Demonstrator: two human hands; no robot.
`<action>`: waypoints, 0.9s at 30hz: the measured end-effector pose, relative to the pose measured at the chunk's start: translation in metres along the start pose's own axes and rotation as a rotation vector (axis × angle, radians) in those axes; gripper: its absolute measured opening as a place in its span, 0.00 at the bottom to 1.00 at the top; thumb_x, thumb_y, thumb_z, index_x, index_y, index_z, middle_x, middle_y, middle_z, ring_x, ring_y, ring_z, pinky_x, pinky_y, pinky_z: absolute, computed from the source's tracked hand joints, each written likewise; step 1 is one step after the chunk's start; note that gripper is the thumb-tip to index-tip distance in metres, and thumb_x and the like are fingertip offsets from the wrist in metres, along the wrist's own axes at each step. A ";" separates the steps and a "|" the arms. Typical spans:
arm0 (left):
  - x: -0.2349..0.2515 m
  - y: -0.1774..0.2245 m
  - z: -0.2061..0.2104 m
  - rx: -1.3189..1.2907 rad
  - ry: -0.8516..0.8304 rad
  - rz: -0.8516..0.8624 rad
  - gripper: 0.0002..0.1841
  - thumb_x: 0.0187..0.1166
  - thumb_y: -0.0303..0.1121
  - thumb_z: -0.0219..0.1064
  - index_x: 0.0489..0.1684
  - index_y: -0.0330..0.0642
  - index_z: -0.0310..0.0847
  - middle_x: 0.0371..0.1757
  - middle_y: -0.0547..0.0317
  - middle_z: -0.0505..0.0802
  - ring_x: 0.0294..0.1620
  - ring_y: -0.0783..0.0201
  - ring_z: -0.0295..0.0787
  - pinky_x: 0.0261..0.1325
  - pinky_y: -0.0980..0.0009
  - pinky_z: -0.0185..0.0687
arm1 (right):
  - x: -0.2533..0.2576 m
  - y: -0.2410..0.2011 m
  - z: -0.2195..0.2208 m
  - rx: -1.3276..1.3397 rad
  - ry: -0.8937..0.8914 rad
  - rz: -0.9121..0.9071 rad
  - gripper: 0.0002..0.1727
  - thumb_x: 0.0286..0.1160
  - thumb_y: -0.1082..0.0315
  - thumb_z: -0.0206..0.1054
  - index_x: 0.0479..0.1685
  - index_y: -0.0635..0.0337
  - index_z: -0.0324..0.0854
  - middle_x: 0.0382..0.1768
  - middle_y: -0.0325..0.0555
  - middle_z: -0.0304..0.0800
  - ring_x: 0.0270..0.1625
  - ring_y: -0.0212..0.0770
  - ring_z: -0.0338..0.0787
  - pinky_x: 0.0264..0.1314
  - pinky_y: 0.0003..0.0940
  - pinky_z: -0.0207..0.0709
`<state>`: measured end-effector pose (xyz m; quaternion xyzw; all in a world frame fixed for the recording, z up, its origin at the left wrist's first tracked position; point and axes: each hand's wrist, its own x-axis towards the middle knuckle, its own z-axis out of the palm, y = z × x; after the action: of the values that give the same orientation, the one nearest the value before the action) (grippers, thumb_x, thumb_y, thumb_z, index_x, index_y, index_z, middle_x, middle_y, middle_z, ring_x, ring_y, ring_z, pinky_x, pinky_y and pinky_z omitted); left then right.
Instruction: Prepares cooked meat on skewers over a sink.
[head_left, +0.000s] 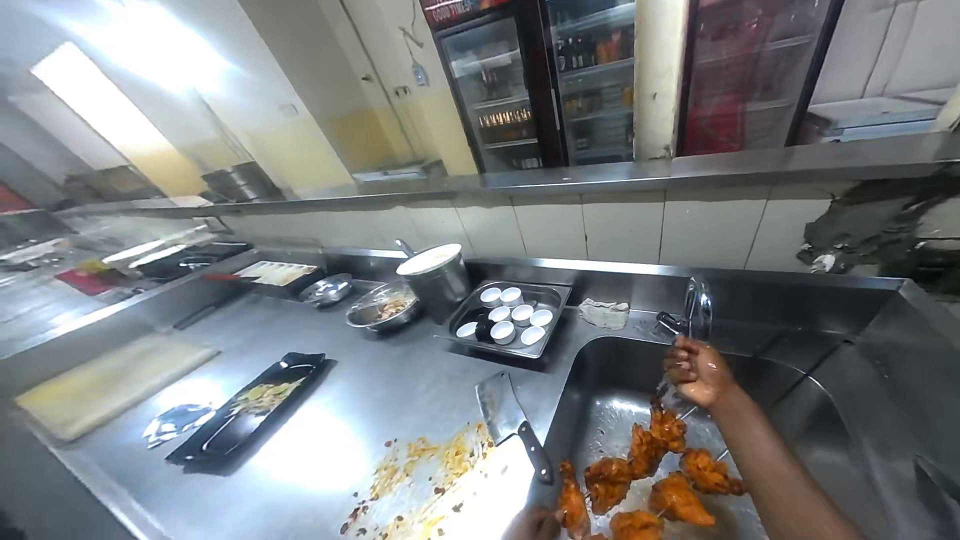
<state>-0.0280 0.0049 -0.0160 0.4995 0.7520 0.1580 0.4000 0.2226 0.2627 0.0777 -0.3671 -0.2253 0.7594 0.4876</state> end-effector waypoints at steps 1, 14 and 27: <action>-0.001 0.000 0.000 -0.005 0.004 -0.002 0.23 0.91 0.44 0.55 0.45 0.33 0.91 0.39 0.46 0.92 0.41 0.51 0.87 0.52 0.44 0.79 | -0.020 0.004 0.010 -0.190 -0.019 -0.164 0.18 0.95 0.61 0.43 0.31 0.51 0.68 0.15 0.30 0.66 0.11 0.21 0.60 0.12 0.13 0.55; -0.001 0.011 -0.004 0.069 -0.011 -0.035 0.23 0.92 0.46 0.54 0.50 0.34 0.88 0.46 0.43 0.93 0.50 0.45 0.89 0.60 0.40 0.78 | -0.117 0.100 0.066 -0.917 -0.477 -0.072 0.17 0.93 0.65 0.48 0.62 0.64 0.79 0.34 0.40 0.79 0.27 0.31 0.77 0.32 0.27 0.75; -0.015 0.022 0.001 0.127 0.062 -0.001 0.20 0.90 0.43 0.57 0.59 0.38 0.90 0.51 0.41 0.95 0.56 0.42 0.92 0.64 0.38 0.80 | 0.022 0.009 -0.016 0.218 0.395 -0.168 0.05 0.90 0.71 0.50 0.53 0.60 0.68 0.36 0.41 0.74 0.31 0.32 0.80 0.39 0.25 0.81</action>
<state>-0.0108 0.0016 0.0036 0.5184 0.7726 0.1253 0.3444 0.2241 0.2784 0.0541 -0.4335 -0.0721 0.6494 0.6206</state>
